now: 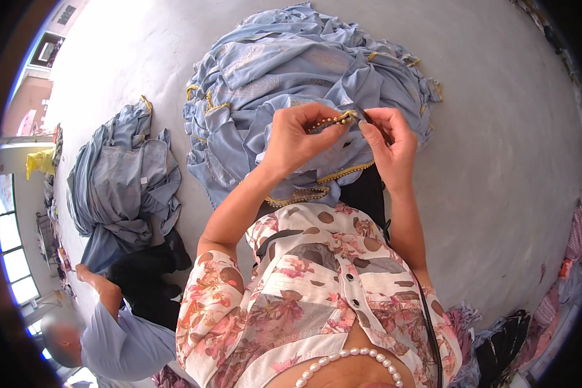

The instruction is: The person repeatedly picks up light blue fabric pieces and aligns a gold beaded trim along the edges. They use a small handheld tool to secure the trim, then place the finished pieces into a growing pile. The process is repeated for multiple fabric sections.

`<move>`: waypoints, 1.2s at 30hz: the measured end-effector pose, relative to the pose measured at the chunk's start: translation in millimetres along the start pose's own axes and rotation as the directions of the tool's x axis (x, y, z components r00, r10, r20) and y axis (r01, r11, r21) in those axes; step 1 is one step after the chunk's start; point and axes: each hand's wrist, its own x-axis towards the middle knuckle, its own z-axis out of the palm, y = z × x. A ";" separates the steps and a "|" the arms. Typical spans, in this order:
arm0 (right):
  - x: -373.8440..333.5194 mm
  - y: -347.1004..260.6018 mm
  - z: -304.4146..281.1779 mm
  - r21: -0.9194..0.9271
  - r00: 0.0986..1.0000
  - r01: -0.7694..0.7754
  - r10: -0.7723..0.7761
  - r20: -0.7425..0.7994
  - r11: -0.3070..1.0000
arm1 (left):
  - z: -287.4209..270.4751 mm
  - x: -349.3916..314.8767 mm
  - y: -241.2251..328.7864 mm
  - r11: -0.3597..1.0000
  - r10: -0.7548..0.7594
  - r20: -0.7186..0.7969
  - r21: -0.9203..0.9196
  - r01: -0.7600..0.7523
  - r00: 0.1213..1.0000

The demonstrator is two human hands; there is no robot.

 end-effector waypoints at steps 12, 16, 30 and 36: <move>1.6 -1.5 -3.5 -0.249 0.998 0.048 -0.035 0.057 0.967 | 0.5 -1.5 1.4 0.803 0.416 0.032 0.457 -0.383 0.909; 0.9 -1.8 -7.0 -0.311 0.995 -0.017 0.045 0.084 0.950 | -3.1 1.4 3.6 0.671 0.536 0.118 0.541 -0.507 0.836; -1.7 8.7 -0.6 -0.130 0.999 -0.009 0.013 0.032 0.992 | -3.0 3.4 -2.7 0.627 0.580 0.096 0.581 -0.519 0.809; -1.0 4.3 -3.2 -0.162 0.995 -0.064 0.076 0.067 0.985 | -3.9 4.5 -4.4 0.601 0.591 0.110 0.601 -0.527 0.799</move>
